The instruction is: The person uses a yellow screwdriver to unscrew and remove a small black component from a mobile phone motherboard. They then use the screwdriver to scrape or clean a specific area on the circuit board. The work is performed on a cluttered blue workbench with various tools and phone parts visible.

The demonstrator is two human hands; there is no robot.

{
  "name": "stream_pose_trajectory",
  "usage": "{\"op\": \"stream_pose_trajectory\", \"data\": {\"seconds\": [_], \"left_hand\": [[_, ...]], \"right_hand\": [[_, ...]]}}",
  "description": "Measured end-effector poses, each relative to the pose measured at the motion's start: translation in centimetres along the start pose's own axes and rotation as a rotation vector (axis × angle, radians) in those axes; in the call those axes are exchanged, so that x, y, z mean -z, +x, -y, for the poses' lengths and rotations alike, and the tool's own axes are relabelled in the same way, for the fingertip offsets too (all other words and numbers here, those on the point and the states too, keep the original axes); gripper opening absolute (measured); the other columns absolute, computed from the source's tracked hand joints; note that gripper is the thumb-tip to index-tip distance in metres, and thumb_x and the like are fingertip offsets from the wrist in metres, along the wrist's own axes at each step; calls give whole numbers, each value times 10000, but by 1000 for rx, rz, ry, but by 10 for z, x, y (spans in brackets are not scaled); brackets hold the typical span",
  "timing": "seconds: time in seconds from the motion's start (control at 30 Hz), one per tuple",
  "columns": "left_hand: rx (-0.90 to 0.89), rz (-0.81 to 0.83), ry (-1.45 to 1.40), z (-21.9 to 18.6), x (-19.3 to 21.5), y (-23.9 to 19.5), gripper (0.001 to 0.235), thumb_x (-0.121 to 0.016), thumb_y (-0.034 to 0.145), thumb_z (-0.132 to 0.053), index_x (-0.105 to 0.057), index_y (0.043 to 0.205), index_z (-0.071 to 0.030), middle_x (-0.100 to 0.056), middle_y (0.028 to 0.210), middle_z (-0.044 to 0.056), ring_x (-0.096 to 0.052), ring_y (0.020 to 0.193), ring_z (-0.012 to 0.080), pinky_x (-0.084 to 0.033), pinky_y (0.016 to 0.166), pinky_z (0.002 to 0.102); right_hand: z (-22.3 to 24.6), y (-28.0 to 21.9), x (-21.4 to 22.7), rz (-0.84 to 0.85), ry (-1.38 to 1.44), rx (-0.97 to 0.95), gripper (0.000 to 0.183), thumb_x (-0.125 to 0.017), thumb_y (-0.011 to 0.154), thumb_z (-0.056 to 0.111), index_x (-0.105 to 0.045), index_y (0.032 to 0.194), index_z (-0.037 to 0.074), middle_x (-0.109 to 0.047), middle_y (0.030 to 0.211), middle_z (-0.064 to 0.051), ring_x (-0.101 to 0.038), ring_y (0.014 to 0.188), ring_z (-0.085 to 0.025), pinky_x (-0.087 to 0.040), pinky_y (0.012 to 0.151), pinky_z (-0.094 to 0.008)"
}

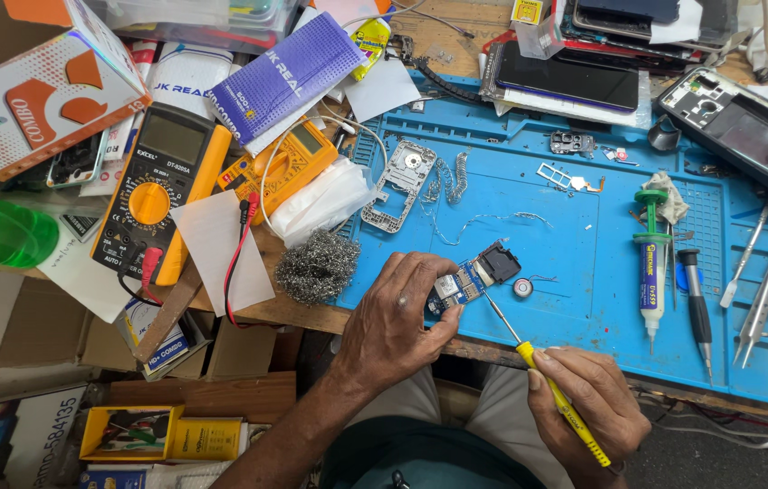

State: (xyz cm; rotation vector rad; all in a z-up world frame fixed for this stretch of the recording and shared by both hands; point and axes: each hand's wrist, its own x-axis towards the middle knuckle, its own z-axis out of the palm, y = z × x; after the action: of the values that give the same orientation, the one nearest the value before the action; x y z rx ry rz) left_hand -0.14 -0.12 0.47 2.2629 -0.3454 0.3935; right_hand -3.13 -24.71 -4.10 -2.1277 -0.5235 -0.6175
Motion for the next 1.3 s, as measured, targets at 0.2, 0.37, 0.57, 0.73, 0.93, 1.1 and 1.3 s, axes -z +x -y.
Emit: {"op": "stream_pose_trajectory", "data": {"seconds": [0.2, 0.37, 0.57, 0.73, 0.93, 1.1, 1.3], "left_hand": [[8, 12, 6, 0, 1, 0, 410, -772, 844, -151, -608, 1197, -22, -634, 1049, 113, -630, 976, 252, -567, 823, 412], [1, 4, -13, 0, 1, 1, 417, -766, 839, -145, -598, 1197, -15, -629, 1050, 124, -631, 972, 260, -562, 832, 411], [26, -1, -18, -9, 10, 5, 427, -758, 833, -127, -579, 1197, 5, -617, 1037, 157, -627, 967, 311, -530, 845, 451], [-94, -97, -88, -10, 14, 5, 481, -771, 852, -150, -539, 1228, 38, -601, 1082, 180, -607, 1002, 327, -521, 873, 457], [-123, -67, -32, -21, 25, 25, 314, -724, 858, -51, -659, 1164, -24, -670, 1065, 141, -640, 997, 325, -531, 864, 454], [-324, 119, 93, -18, 6, 90, 363, -746, 766, -61, -698, 1126, -65, -700, 991, 107, -652, 958, 322, -546, 855, 438], [-336, 287, 164, -3, -41, 137, 81, -744, 821, -74, -756, 900, -84, -696, 928, 117, -679, 932, 327, -565, 798, 452]], "right_hand": [[2, 2, 1, 9, -19, 12, 259, -795, 800, -10, -738, 1044, 56, -750, 1006, -101, -736, 983, -219, -603, 862, -345], [3, 1, 4, -50, 89, -72, 217, -749, 875, -37, -725, 1081, 27, -743, 1034, -130, -748, 974, -213, -614, 806, -295], [-3, 12, 21, -125, 95, -57, 174, -734, 965, -6, -715, 1137, 9, -738, 1021, -140, -746, 922, -187, -584, 852, -266], [0, 37, 31, -104, -26, -276, 244, -754, 864, -49, -734, 1106, -22, -753, 1009, -175, -665, 716, -195, -481, 614, -306], [-6, 78, 32, -140, -66, -143, 193, -769, 942, 6, -736, 1132, 5, -737, 1008, -120, -680, 804, -145, -520, 785, -272], [-3, 73, 31, -169, -61, -167, 207, -766, 932, 19, -748, 1138, 16, -744, 996, -106, -683, 848, -154, -539, 770, -283], [2, 79, 30, -122, -105, -148, 222, -772, 896, 30, -756, 1117, 24, -757, 978, -113, -718, 826, -173, -562, 720, -297]]}}
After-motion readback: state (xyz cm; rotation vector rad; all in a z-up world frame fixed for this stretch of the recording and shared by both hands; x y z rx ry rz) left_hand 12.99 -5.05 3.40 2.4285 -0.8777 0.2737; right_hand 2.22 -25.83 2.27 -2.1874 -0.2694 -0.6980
